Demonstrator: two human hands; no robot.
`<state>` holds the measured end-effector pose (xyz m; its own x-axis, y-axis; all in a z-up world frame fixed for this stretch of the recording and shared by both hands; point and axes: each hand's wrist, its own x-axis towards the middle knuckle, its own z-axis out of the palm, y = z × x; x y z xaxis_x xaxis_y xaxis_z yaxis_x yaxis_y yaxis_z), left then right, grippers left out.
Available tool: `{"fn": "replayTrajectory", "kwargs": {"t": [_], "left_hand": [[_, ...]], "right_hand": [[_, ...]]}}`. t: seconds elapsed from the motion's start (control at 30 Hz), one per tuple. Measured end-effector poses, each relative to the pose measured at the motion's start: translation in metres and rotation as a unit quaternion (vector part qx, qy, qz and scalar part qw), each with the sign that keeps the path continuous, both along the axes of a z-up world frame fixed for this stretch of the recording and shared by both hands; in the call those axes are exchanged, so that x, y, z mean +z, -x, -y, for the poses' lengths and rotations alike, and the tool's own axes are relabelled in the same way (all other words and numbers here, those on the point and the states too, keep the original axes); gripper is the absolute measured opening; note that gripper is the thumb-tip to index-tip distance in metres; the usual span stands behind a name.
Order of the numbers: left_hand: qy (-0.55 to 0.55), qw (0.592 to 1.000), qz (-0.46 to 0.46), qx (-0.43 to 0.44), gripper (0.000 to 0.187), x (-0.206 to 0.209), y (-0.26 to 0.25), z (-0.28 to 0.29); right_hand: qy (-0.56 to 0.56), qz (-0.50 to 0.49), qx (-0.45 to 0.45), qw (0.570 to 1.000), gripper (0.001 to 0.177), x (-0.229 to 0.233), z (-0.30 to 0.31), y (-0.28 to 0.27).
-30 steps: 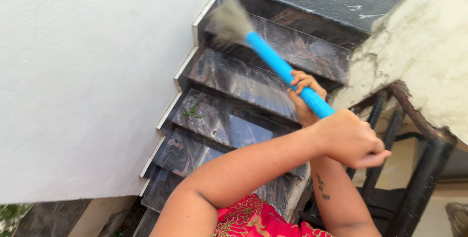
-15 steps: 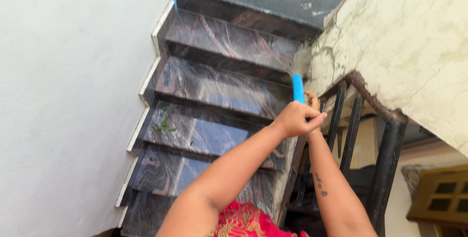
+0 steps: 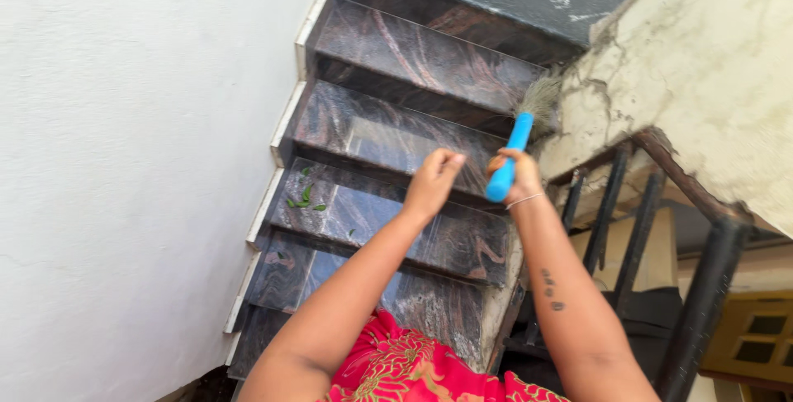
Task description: The person sweeps the steps of a staircase using a small handheld broom.
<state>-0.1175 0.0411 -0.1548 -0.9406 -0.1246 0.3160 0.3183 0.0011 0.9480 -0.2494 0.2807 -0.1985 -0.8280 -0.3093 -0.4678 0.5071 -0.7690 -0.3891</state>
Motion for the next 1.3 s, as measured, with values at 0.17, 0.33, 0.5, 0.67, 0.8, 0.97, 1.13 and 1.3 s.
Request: {"fn": "replayTrajectory", "kwargs": {"t": [0.17,0.33,0.5,0.67,0.8,0.97,1.13,1.3], "left_hand": [[-0.140,0.985,0.101,0.002,0.036,-0.037,0.005,0.061],[-0.068,0.982,0.169,0.042,0.035,-0.029,-0.005,0.097],[0.017,0.996,0.083,0.020,0.030,-0.025,-0.018,0.116],[0.003,0.987,0.158,-0.021,0.028,-0.028,-0.026,0.132],[0.058,0.990,0.125,-0.020,0.027,-0.015,-0.028,0.135],[0.092,0.984,0.142,-0.047,0.028,0.008,-0.034,0.130],[0.098,0.991,0.071,-0.060,0.035,0.014,-0.048,0.116],[0.220,0.972,0.045,0.068,0.034,0.010,-0.066,0.101]], "right_hand": [[-0.333,-0.008,0.055,0.941,0.032,0.019,0.139,-0.074],[-0.289,-0.064,0.183,0.937,0.032,0.033,0.199,-0.091],[0.210,0.122,0.253,0.936,0.016,0.054,0.127,-0.034],[0.420,0.131,0.058,0.896,0.017,0.055,0.017,-0.038],[0.333,0.057,-0.063,0.939,0.024,0.029,-0.037,-0.038],[0.151,-0.021,-0.076,0.985,0.019,0.008,-0.010,-0.001],[-0.176,-0.057,-0.005,0.983,0.022,-0.019,0.148,-0.035],[-0.260,-0.100,0.024,0.960,0.038,-0.012,0.230,-0.091]]}}
